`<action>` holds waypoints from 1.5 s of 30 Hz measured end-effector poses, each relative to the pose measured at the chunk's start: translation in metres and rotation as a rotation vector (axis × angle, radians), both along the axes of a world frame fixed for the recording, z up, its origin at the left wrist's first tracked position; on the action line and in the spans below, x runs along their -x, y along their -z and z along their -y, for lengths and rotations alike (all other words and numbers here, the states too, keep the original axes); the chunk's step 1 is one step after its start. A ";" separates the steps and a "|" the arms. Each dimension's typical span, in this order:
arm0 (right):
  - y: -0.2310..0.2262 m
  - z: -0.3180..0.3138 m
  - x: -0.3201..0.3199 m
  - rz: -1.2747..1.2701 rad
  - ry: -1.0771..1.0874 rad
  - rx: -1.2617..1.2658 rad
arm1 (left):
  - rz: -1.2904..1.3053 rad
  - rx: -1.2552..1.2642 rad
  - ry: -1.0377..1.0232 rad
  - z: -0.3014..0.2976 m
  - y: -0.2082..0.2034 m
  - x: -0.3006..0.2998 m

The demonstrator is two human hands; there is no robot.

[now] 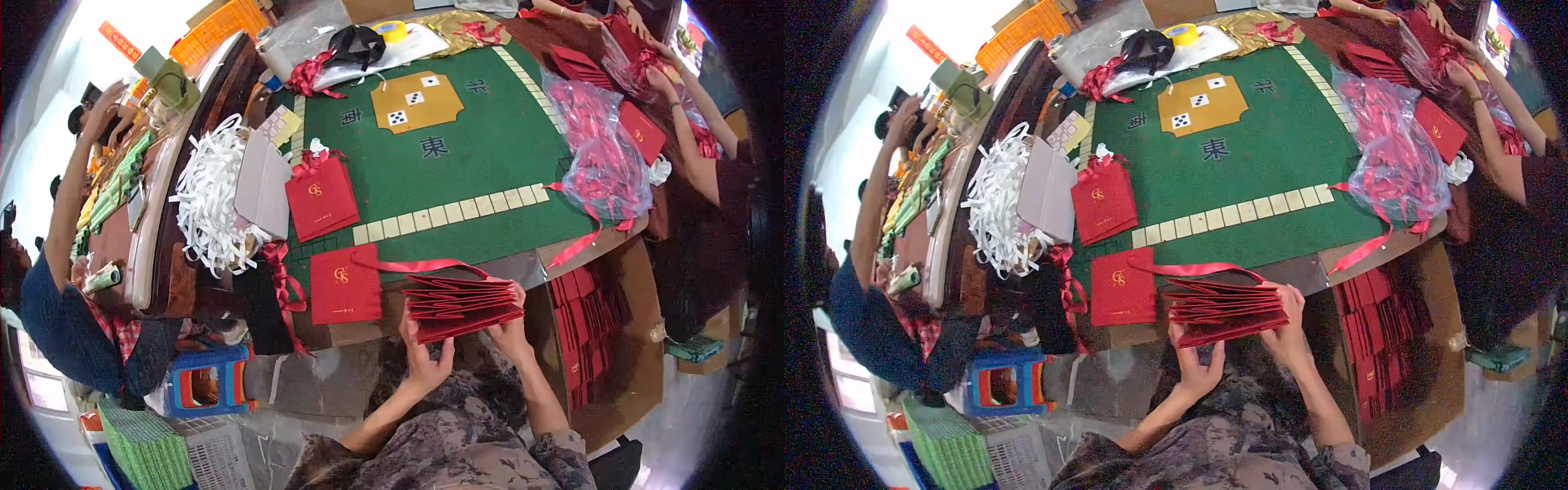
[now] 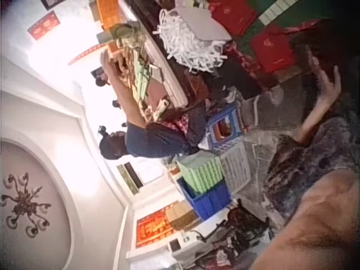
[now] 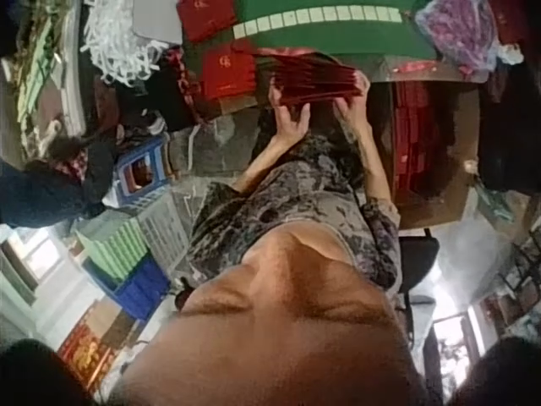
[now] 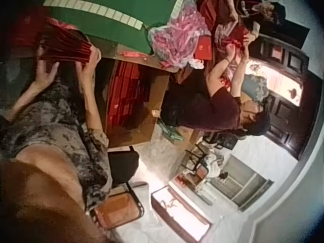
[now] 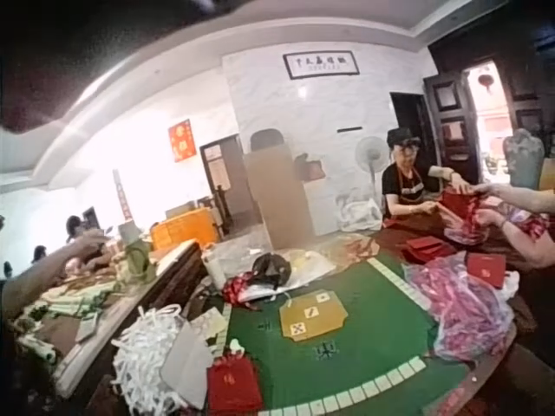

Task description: The person takes red gift bags from a cardboard box and places them on a table. They then pick up red ribbons from a plastic bag and thread them through the holes of the gift bags to tie them by hand.

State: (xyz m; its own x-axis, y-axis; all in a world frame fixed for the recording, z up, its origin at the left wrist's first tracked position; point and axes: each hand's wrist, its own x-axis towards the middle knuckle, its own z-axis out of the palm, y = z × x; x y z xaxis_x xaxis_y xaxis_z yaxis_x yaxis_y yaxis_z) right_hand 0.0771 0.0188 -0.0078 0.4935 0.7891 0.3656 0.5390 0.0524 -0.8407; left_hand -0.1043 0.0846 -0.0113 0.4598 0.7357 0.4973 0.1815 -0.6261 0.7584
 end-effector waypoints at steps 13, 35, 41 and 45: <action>-0.004 0.002 -0.005 0.087 -0.013 0.086 | 0.085 0.078 0.076 -0.012 -0.033 0.007; -0.032 0.000 -0.004 0.191 -0.003 -0.017 | 0.271 0.361 0.018 -0.048 -0.045 -0.014; -0.054 0.010 0.021 -0.125 -0.092 -0.039 | 0.332 0.565 0.146 -0.056 -0.068 0.000; -0.059 0.000 0.017 -0.132 -0.048 -0.070 | 0.386 0.710 0.199 -0.066 -0.089 -0.008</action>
